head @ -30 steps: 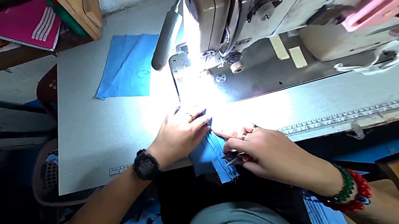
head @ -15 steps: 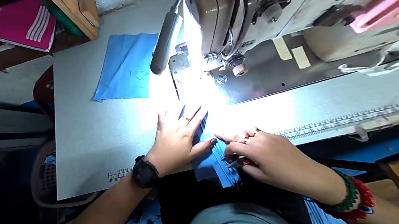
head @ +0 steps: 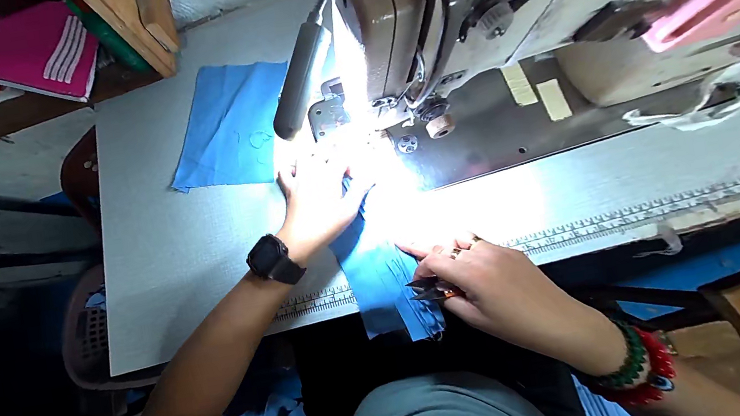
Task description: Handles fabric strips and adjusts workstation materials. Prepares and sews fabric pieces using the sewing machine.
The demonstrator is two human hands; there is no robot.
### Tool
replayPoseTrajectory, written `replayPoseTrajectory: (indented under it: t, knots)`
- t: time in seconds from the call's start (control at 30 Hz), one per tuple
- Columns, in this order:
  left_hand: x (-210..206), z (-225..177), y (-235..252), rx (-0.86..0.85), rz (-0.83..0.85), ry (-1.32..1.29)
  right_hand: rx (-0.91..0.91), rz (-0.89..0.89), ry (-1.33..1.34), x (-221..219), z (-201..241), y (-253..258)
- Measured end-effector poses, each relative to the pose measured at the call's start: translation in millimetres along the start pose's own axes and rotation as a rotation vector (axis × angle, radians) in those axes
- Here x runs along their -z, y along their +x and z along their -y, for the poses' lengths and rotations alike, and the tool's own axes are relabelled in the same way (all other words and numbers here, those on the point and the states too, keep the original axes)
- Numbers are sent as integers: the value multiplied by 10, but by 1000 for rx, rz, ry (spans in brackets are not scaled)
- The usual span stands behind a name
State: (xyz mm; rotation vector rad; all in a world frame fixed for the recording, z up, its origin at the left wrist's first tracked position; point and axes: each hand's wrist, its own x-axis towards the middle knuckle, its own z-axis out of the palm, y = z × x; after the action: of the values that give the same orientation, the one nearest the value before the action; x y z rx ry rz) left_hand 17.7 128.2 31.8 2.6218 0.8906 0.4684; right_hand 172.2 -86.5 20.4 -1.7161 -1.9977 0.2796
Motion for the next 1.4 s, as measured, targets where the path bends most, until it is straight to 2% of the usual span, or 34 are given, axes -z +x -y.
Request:
replayPoseTrajectory:
  t: [0.13,0.23,0.33,0.37,0.6,1.07,1.4]
  knots:
    - [52,18,52,37,-76,46,0,-8,-3,-19,7,-10]
    - [40,-175,-96,-142,-163,112,-7,-10,-1,-19,8,7]
    - [14,-338,-399,-208,10,225,-17,-8,4,-11,22,9]
    - [-13,-313,-453,-208,20,254,-18,-12,-2,-16,25,8]
    - [1,-82,-187,-212,125,214,-36,-68,-65,-62,50,109]
    - [-8,35,-40,-199,70,132,-51,-73,-99,-46,54,244]
    - [25,38,-8,-203,135,168,-46,-49,-125,-10,78,289]
